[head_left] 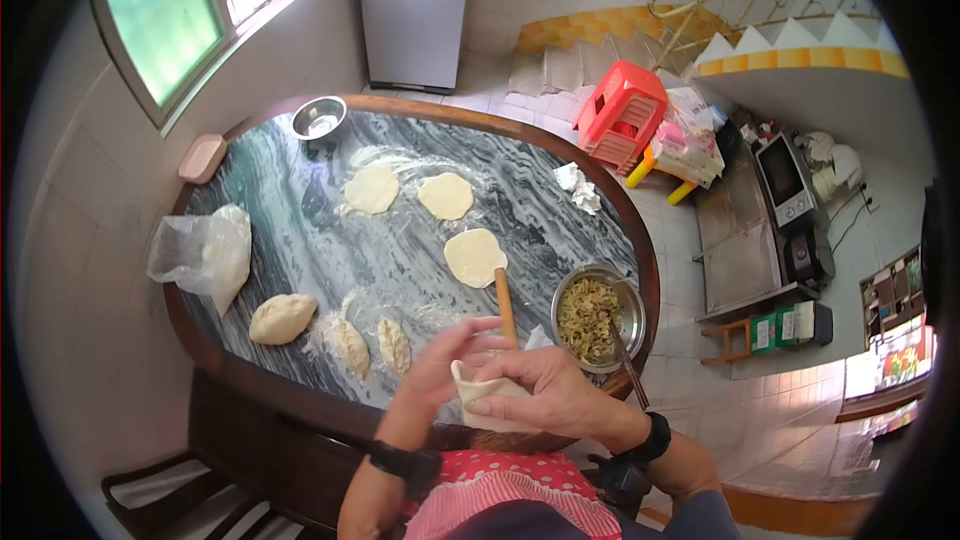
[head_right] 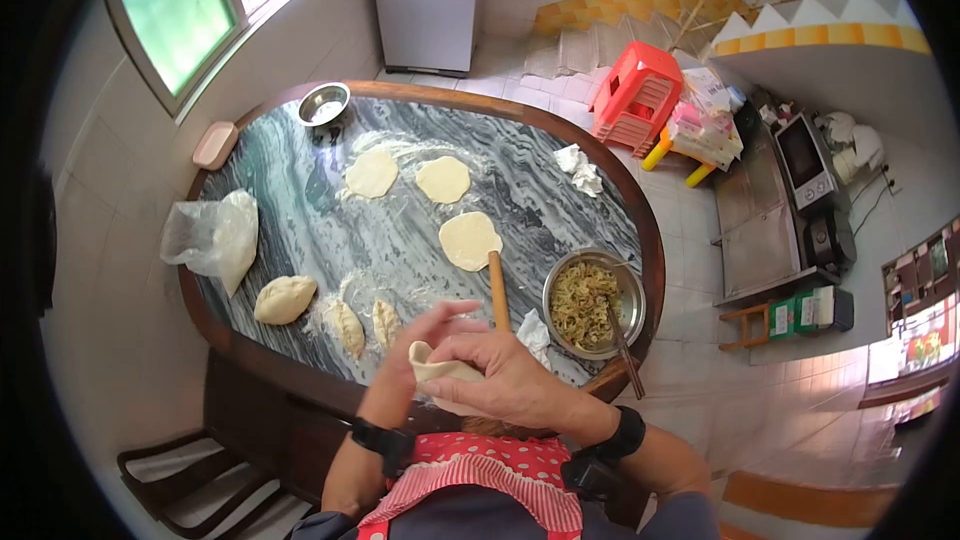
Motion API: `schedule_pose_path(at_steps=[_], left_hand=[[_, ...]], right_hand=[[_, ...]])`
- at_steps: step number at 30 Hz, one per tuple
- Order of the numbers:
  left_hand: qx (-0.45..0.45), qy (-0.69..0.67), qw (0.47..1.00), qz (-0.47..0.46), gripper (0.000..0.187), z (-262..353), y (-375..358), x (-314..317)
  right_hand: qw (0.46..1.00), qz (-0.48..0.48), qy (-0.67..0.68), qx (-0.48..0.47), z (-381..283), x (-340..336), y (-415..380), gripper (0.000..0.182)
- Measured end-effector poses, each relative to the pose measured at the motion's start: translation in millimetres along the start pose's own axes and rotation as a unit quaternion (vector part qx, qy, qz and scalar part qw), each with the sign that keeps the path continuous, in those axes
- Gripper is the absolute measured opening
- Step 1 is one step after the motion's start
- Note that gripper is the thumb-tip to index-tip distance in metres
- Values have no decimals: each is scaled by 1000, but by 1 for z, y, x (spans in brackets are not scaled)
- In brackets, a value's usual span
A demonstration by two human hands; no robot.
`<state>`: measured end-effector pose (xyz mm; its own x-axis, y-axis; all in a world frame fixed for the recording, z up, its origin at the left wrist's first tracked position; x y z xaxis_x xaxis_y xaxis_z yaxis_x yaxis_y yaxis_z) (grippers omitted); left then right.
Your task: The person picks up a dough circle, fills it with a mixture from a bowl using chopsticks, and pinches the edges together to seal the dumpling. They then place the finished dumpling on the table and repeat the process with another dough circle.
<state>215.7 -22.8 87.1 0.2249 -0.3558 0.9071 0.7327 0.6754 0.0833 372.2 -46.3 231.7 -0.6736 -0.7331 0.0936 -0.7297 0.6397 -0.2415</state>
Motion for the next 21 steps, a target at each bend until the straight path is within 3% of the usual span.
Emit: schedule_pose_path(at_steps=[2, 4, 5, 6, 7, 8, 9, 11, 14, 16, 21], left_hand=[[-2, -10, 999, 37, 53, -19, 13, 16], [26, 137, 990, 3, 57, -40, 11, 6], [30, 133, 991, 5, 57, -43, 5, 2], [37, -119, 991, -54, 60, -43, -1, 0], [38, -364, 924, -110, 63, -42, -9, -2], [22, -268, 963, -30, 66, -41, -22, -2], [19, -271, 962, -27, 66, -42, -27, 4], [52, -385, 921, -35, 70, -42, -31, 12], [77, -425, 900, -56, 71, -48, -31, 5], [59, -429, 900, -54, 71, -51, -30, 6], [92, -457, 885, 9, 65, -47, -31, -1]], right_hand=[[999, -6, -28, 31, 2, 9, 10, 23], [1000, 7, -9, 29, 11, 6, 15, 23], [999, 26, 11, 19, 20, 0, 18, 23], [998, 59, -2, 2, 53, -11, 20, 23], [998, 59, 0, 5, 59, -15, 21, 23], [995, 84, -43, 27, 63, -17, 22, 21], [989, 108, -85, 50, 67, -19, 23, 20], [990, 112, -58, 62, 75, -20, 26, 20], [981, 134, -121, 76, 77, -16, 28, 21], [932, 202, -298, 39, 75, -18, 29, 17], [893, 302, -332, -22, 92, -32, 21, 16]])
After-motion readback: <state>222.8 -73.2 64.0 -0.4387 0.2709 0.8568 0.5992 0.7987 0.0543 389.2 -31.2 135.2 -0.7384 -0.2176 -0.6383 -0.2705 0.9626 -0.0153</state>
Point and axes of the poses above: each hand's wrist, its own y-axis towards the middle knuckle, its own x-axis out of the palm, z = x × y, the point moved 1 cm from there along y, towards the middle knuckle, and after that the axes turned 12 degrees about -z, right-handed, at the moved point
